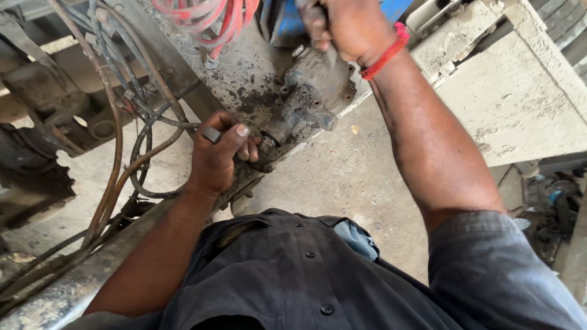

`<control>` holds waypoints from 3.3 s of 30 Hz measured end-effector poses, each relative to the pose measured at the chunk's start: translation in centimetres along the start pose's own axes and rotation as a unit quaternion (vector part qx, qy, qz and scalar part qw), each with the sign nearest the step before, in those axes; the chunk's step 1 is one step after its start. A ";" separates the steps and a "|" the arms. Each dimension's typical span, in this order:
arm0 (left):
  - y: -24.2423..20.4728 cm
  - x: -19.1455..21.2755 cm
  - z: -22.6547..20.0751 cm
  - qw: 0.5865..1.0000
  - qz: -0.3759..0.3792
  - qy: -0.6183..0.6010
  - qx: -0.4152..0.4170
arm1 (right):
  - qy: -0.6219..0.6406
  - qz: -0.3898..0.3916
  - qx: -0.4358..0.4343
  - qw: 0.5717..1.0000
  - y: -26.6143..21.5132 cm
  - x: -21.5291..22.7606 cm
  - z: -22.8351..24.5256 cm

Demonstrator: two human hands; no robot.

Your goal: The person scrapes grease and debris from a mechanical engine part and uses a tool to pry or work on its external surfaces while it is attached to a vehicle frame.

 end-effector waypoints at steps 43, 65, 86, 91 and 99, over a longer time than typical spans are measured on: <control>0.1 0.5 1.0 0.992 -0.109 -0.047 -0.031 | 0.141 -0.049 0.013 0.989 1.7 2.6 -4.4; -0.7 0.9 1.4 0.991 -0.110 -0.073 0.031 | 0.211 -0.202 0.179 0.939 -4.7 2.2 -1.5; -4.5 -10.7 -3.4 0.604 -0.344 0.639 -0.329 | 0.376 -0.004 0.204 0.904 -2.5 4.0 -2.0; -1.2 -12.0 -1.2 0.568 -0.316 0.747 -0.136 | 0.268 0.124 0.099 0.950 0.1 -0.6 -1.4; -1.1 -11.6 -1.3 0.556 -0.345 0.746 -0.129 | 0.254 0.095 0.191 0.943 2.7 -2.9 -6.0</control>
Point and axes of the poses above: each hand's wrist, its own y-axis towards the middle knuckle, its own x-axis out of the back of the hand, z = x × y, the point moved 4 cm from there along y, towards the middle knuckle, and after that the axes turned 14 degrees about x, right-handed, at the moved point
